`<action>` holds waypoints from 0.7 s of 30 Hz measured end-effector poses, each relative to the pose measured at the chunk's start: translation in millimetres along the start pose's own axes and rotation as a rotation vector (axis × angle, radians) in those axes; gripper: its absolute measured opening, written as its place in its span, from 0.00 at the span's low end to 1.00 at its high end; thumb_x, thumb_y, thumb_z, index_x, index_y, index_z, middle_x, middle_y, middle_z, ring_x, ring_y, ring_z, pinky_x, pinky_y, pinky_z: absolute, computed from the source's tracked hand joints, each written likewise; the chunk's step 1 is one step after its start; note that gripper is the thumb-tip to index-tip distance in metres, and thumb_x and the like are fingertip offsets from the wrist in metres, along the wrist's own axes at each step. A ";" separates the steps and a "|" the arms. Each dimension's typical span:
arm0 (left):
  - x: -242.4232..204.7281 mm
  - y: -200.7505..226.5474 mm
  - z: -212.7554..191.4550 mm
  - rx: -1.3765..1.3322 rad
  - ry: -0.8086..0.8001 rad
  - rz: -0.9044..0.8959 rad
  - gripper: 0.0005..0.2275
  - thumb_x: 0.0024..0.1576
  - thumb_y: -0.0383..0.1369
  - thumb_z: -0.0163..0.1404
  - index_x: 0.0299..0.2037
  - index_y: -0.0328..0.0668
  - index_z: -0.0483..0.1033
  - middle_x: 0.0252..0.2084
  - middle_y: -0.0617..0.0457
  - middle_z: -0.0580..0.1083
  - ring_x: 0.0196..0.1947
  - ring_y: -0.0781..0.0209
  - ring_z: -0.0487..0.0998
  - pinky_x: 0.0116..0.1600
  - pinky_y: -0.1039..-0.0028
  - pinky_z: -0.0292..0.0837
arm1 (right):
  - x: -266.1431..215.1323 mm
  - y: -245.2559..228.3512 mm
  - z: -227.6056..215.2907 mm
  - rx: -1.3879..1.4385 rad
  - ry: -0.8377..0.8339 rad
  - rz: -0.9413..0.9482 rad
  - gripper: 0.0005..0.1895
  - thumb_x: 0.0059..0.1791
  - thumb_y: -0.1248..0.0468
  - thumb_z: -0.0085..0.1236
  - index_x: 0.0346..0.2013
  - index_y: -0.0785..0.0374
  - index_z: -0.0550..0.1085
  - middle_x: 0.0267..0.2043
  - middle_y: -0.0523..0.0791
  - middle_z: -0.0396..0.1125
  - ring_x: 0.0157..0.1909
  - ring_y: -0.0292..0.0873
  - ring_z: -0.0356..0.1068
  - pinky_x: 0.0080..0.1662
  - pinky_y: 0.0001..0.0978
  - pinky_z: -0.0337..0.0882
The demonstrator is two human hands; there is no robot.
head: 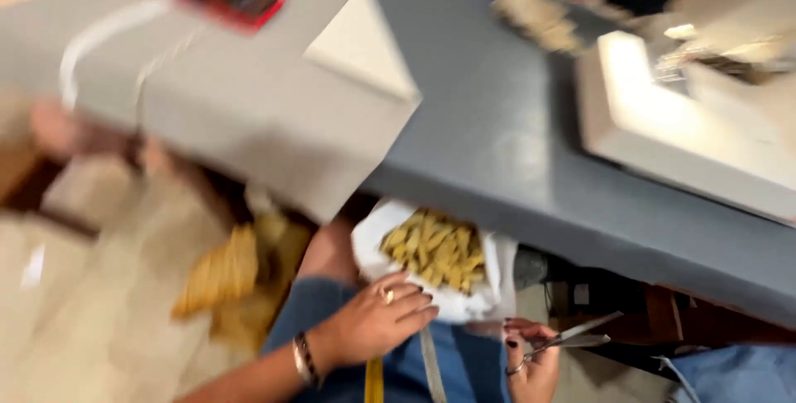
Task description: A person uses scissors to cut a large piece of yellow foam into small strips, which are then collected in a white bag.
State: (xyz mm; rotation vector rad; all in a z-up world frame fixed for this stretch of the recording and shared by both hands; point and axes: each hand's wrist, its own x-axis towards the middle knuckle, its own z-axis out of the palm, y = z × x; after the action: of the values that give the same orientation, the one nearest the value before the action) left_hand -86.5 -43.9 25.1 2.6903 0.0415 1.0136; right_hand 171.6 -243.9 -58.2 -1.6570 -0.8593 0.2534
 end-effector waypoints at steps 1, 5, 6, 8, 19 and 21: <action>-7.2 4.5 -2.0 0.046 0.088 0.040 0.07 0.67 0.25 0.48 0.48 0.37 0.79 0.45 0.47 0.76 0.47 0.51 0.76 0.64 0.53 0.67 | -5.4 -4.6 2.2 0.026 -0.022 -0.144 0.15 0.53 0.56 0.53 0.40 0.63 0.60 0.38 0.55 0.72 0.47 0.50 0.75 0.54 0.38 0.70; -105.0 -12.6 -2.5 0.014 0.015 -0.173 0.13 0.69 0.34 0.39 0.55 0.46 0.77 0.53 0.52 0.76 0.53 0.53 0.75 0.67 0.54 0.58 | -27.5 -5.0 4.7 0.049 0.027 -0.008 0.15 0.55 0.58 0.51 0.44 0.64 0.59 0.40 0.59 0.67 0.49 0.52 0.71 0.55 0.42 0.69; -128.4 -17.5 -8.8 -0.002 0.076 -0.306 0.12 0.66 0.31 0.40 0.52 0.46 0.77 0.50 0.51 0.77 0.48 0.51 0.76 0.60 0.54 0.64 | -28.2 -7.3 4.9 0.020 0.055 -0.010 0.18 0.54 0.54 0.52 0.44 0.64 0.59 0.41 0.60 0.67 0.48 0.52 0.71 0.54 0.42 0.69; -186.8 -24.4 -11.9 -0.019 0.141 -0.460 0.11 0.63 0.29 0.41 0.48 0.46 0.77 0.46 0.51 0.78 0.43 0.49 0.78 0.54 0.55 0.70 | -28.3 -17.4 7.7 -0.018 0.064 -0.005 0.21 0.54 0.51 0.53 0.44 0.64 0.58 0.42 0.61 0.67 0.47 0.53 0.72 0.54 0.41 0.70; -412.1 -106.9 104.4 0.190 0.061 -1.553 0.23 0.50 0.38 0.62 0.56 0.47 0.72 0.52 0.46 0.75 0.49 0.43 0.76 0.48 0.53 0.73 | 50.0 17.4 -65.2 0.222 -0.519 0.172 0.03 0.53 0.71 0.49 0.40 0.71 0.67 0.59 0.75 0.65 0.54 0.68 0.76 0.41 0.31 0.78; -402.5 -139.8 115.8 0.070 0.090 -1.785 0.24 0.49 0.44 0.61 0.53 0.42 0.73 0.52 0.41 0.74 0.51 0.41 0.75 0.51 0.53 0.73 | 61.8 21.6 -60.1 0.243 -0.596 0.177 0.07 0.53 0.70 0.50 0.45 0.70 0.69 0.60 0.75 0.65 0.55 0.69 0.75 0.49 0.46 0.77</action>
State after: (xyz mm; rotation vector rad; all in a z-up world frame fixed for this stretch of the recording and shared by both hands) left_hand -305.8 15.6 -353.4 1.4673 1.9564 0.3969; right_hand 259.1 -249.7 -43.7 -1.4414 -1.0676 0.9725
